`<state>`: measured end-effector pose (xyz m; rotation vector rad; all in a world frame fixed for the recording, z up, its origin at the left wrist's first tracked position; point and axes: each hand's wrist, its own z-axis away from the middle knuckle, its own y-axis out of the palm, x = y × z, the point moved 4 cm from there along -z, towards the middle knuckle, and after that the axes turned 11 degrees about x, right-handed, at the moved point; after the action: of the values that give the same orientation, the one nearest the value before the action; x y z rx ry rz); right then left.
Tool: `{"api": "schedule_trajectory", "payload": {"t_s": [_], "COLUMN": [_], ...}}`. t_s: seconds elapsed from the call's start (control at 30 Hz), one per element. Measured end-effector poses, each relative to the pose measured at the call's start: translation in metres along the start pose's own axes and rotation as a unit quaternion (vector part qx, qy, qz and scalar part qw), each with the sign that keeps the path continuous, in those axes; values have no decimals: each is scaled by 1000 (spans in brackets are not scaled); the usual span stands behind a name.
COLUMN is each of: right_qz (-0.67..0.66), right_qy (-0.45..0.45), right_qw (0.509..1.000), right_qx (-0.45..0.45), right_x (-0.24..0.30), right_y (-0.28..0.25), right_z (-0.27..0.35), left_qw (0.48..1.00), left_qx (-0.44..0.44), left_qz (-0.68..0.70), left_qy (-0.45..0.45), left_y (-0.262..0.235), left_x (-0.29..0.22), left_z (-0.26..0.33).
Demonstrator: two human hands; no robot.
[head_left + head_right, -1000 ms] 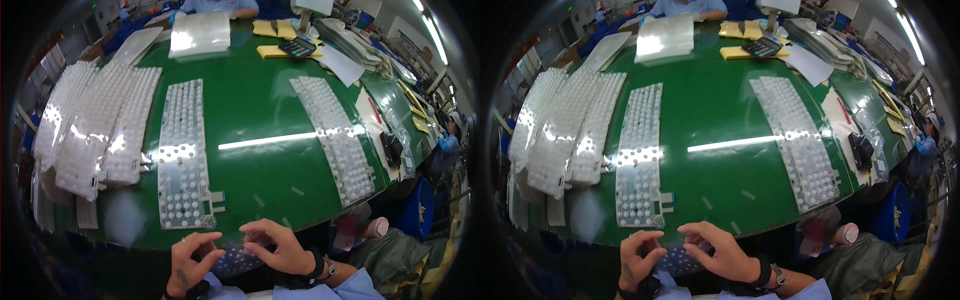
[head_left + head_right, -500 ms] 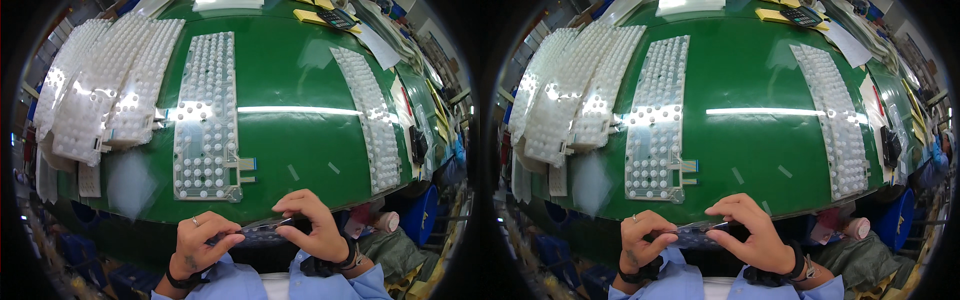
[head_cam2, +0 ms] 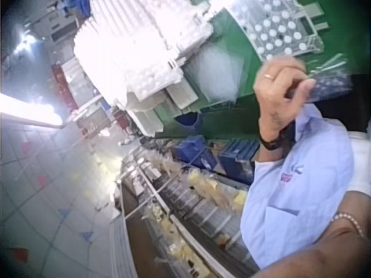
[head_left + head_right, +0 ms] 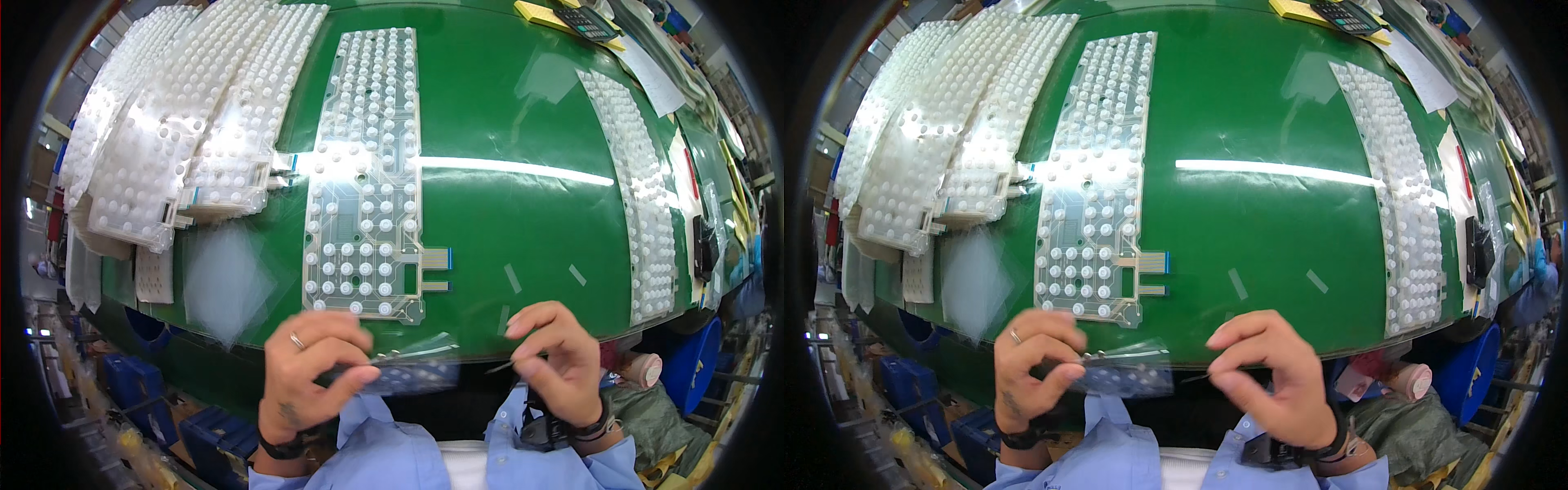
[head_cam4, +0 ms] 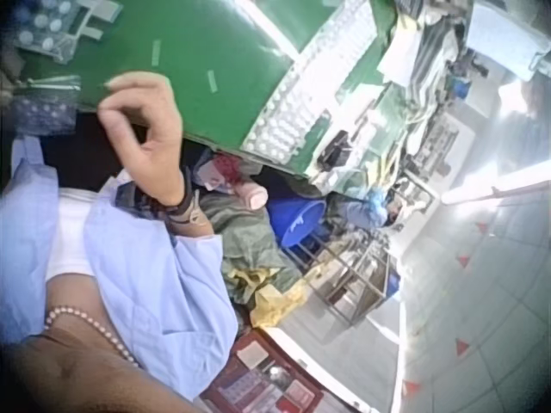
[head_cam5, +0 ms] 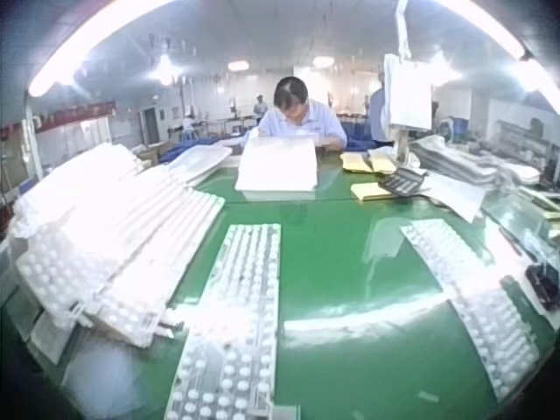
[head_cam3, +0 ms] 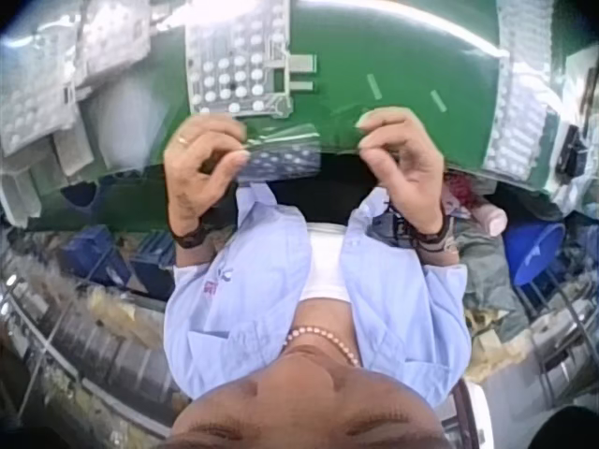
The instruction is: Assembling keypad button membranes by placing small white plastic components into a clear sheet on a green factory table.
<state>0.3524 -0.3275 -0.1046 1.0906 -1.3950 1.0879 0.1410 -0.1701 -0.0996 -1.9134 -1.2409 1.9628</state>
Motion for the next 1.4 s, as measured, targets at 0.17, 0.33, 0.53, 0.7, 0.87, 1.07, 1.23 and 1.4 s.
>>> {"api": "schedule_trajectory", "payload": {"t_s": [0.17,0.33,0.53,0.7,0.87,1.07,1.23,1.4], "right_qz": [-131,-92,53,137,194,243,275,258], "right_qy": [62,149,127,111,128,175,162,147], "right_qw": [989,979,988,984,973,954,948,955], "right_qx": [-40,-108,-76,-37,-13,18,18,11], "right_x": [-21,-20,-12,-12,-14,-15,-14,-16], "right_y": [-24,-37,-39,-36,-30,-28,-27,-28], "right_z": [17,22,-4,-39,-58,-62,-60,-59], "left_qw": [986,976,973,972,972,970,970,970], "left_qx": [149,193,203,216,212,217,217,216], "left_qz": [-76,-59,-64,-69,-66,-56,-52,-49], "left_qy": [24,84,88,68,79,91,99,95], "left_y": [17,62,49,56,56,55,55,56], "left_x": [8,-31,-34,-14,-10,-4,-5,-4], "left_z": [-4,-20,-28,-33,-30,-30,-31,-31]}}
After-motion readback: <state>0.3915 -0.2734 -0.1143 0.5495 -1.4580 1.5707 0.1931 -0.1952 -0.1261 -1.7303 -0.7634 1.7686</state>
